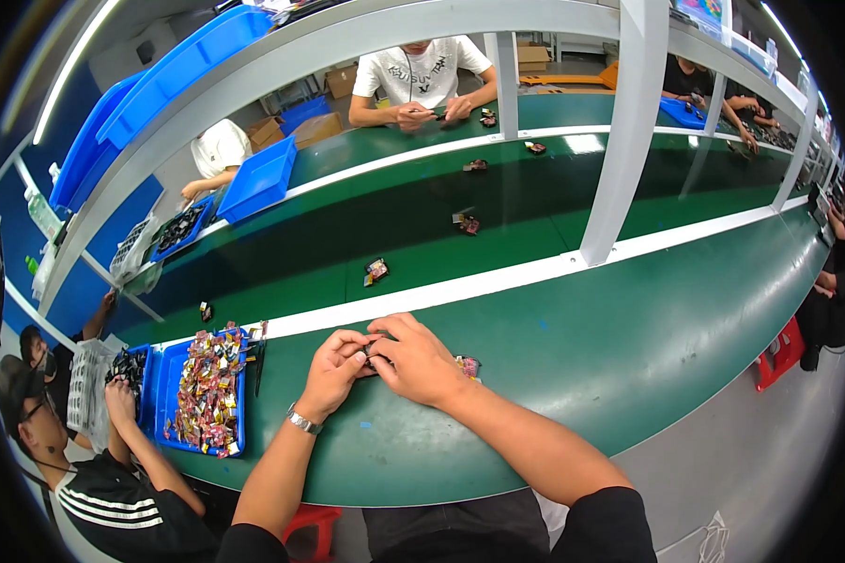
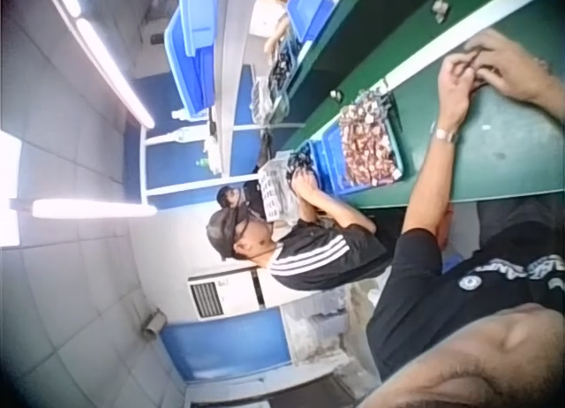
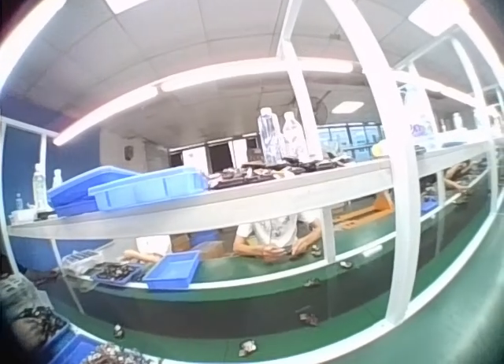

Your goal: Assembling small plastic badges or pins on a factory production line.

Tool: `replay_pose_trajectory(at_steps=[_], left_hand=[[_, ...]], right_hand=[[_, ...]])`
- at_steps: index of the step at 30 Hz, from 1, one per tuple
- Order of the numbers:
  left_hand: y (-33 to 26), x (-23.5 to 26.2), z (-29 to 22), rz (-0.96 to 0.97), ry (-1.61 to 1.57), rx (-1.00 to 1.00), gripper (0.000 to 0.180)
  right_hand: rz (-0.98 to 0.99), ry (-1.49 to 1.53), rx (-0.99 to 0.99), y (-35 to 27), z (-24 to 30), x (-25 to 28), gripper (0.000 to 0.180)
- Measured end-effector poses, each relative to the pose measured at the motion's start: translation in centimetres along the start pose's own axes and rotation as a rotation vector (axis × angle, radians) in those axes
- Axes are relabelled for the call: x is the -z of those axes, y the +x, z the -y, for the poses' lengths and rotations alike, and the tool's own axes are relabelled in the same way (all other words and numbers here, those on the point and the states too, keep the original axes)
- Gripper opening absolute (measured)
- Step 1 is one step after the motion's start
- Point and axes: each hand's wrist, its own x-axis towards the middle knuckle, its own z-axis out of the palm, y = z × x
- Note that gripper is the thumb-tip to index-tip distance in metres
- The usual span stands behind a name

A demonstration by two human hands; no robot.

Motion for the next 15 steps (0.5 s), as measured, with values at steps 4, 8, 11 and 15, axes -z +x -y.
replay_pose_trajectory(at_steps=[4, 8, 11, 15], left_hand=[[0.2, 0.1, 0.2, 0.01, 0.019, 0.022, 0.018], [0.2, 0.0, 0.4, -0.006, 0.054, 0.025, 0.017], [0.1, 0.0, 0.3, 0.005, 0.029, 0.007, 0.017], [0.1, 0.1, 0.2, 0.027, -0.014, -0.005, 0.018]], right_hand=[[0.013, 0.061, 0.013, -0.2, -0.3, 0.2, 0.008], [-0.001, 0.056, -0.03, -0.4, -0.2, 0.1, 0.008], [-0.02, 0.047, -0.051, -0.4, 0.0, -0.2, 0.01], [-0.085, 0.032, -0.041, -0.5, -0.1, -0.8, 0.009]])
